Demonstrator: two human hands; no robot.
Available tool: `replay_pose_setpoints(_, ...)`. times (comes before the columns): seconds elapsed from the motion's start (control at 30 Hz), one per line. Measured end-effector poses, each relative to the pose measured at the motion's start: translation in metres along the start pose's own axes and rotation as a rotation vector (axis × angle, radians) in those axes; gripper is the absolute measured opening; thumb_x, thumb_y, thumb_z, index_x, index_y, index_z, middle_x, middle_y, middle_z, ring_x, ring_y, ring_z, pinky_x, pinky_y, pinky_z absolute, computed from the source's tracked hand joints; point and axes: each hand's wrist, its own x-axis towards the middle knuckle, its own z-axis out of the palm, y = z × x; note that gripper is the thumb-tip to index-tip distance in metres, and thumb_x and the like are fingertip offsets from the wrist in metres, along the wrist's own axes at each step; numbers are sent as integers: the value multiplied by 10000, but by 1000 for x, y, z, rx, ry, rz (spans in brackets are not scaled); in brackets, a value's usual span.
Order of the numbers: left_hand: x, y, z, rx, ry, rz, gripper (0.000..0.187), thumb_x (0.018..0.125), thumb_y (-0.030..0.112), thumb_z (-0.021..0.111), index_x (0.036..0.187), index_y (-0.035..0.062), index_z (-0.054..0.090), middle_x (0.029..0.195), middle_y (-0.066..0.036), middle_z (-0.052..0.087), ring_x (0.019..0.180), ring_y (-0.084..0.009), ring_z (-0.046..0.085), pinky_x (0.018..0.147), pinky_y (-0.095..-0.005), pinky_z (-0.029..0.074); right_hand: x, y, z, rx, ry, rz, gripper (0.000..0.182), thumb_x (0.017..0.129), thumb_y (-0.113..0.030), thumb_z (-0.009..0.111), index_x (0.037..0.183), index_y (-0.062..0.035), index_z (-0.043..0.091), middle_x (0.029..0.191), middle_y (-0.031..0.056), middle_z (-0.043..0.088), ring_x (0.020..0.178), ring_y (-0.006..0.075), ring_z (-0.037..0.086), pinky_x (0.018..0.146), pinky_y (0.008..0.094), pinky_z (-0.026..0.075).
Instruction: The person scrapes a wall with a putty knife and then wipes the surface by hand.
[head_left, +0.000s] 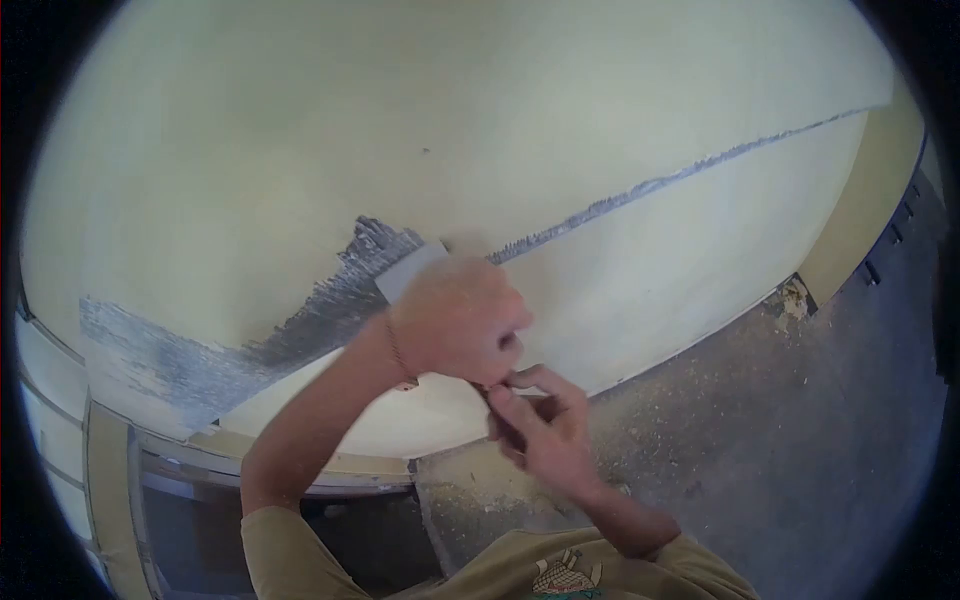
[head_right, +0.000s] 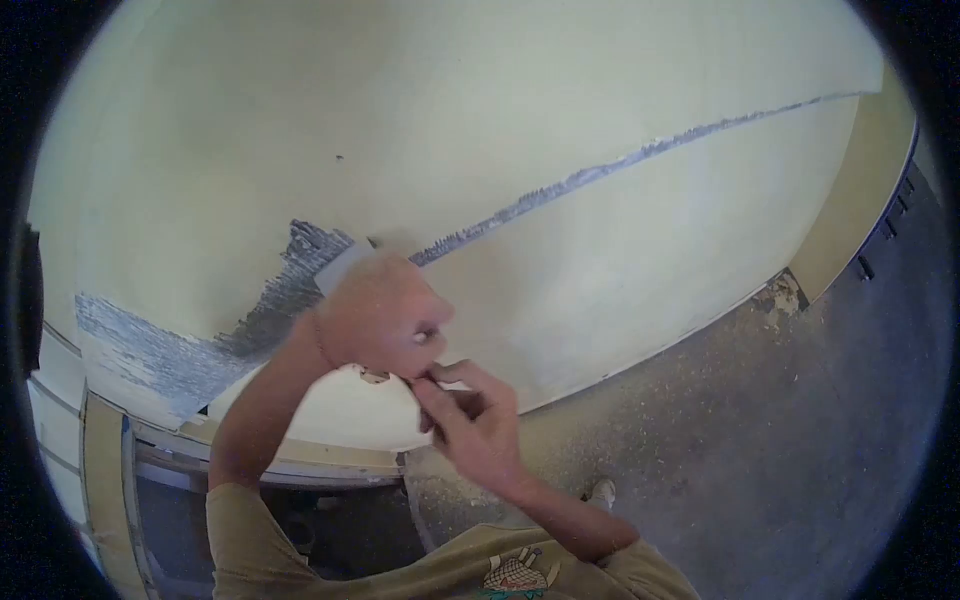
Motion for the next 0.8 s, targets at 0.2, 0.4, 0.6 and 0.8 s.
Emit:
replay_pose_setpoints(0.2,3,11,20,-17,9,97,134,590,184,596,520,70,593,508,-178,533,506,-367,568,499,-452,462,-6,2,-24,-16,-69,3,142,944,-183,621,965,-45,595,637,79,586,444,71,449,365,231,288)
replay_pose_setpoints(0.4,0,4,6,11,7,-5,136,578,185,604,508,69,589,498,-175,530,504,-360,570,512,-442,474,-4,2,-10,3,-64,-47,121,944,-147,613,973,-30,608,637,73,585,462,60,458,381,224,302)
replay_pose_setpoints(0.6,-1,-1,2,-26,89,-3,152,578,198,598,514,60,591,487,-171,520,496,-359,564,496,-447,472,5,-7,-5,-50,-53,-79,141,935,-172,629,965,-39,595,636,85,590,425,70,439,364,228,286)
replay_pose_setpoints(0.8,1,10,10,-3,-32,-8,160,583,208,597,518,61,597,505,-175,532,501,-365,567,502,-444,480,-4,-1,-19,-35,-69,-73,135,938,-171,624,967,-43,593,635,87,590,421,72,433,359,226,275)
